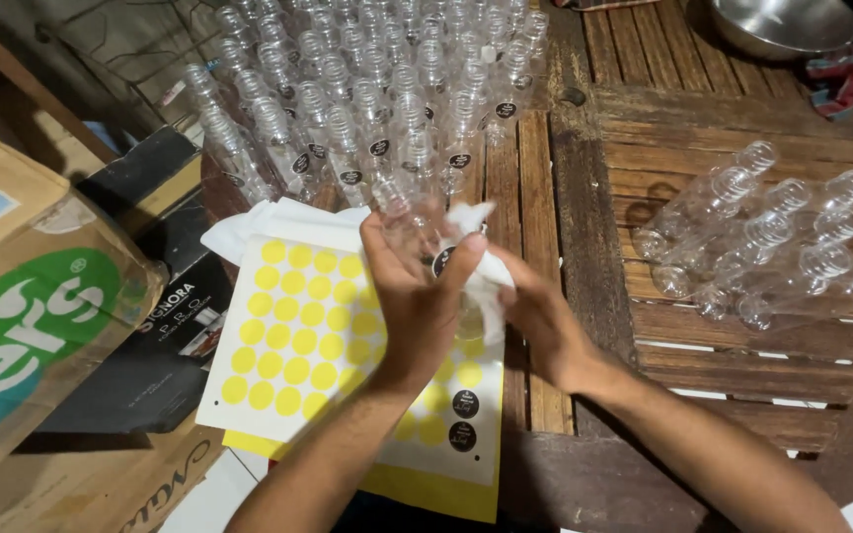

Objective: The person is cleaning small plastic bottles with a white cloth and then applying yellow circular stickers to each bottle.

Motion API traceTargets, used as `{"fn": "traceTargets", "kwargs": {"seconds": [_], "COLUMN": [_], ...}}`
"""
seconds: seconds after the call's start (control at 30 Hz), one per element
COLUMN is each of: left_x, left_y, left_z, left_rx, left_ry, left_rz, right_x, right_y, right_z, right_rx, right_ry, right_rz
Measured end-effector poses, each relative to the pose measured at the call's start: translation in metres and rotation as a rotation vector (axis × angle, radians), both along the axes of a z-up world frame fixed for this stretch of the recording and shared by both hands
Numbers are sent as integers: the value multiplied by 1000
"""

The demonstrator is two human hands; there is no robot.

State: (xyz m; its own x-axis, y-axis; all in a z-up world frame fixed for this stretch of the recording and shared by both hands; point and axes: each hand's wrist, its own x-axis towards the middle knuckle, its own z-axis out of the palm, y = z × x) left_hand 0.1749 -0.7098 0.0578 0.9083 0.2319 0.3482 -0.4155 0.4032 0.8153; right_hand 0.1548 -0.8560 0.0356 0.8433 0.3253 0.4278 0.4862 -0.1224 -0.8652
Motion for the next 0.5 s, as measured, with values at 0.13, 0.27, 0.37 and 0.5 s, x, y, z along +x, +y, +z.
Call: {"fn": "traceTargets", "kwargs": {"seconds": [0.13,0.27,0.37,0.5], "left_x": [-9,-22,-12,-17], "left_y": [-9,-8,-4,1], "left_z": [3,21,22,27], "left_rx": [-17,-113,-95,-154], "left_ry": [101,62,81,197], "left_rz": [-70,-219,-142,-164], "right_x": [-1,6,0,-5], "right_y": [3,-5,4,14], "right_z": [-42,-27,-16,-17], "right_rx": [0,-19,-46,-170], "right_ry": [-177,-272,-411,-778], "right_rz": [77,17,-55,-131]}}
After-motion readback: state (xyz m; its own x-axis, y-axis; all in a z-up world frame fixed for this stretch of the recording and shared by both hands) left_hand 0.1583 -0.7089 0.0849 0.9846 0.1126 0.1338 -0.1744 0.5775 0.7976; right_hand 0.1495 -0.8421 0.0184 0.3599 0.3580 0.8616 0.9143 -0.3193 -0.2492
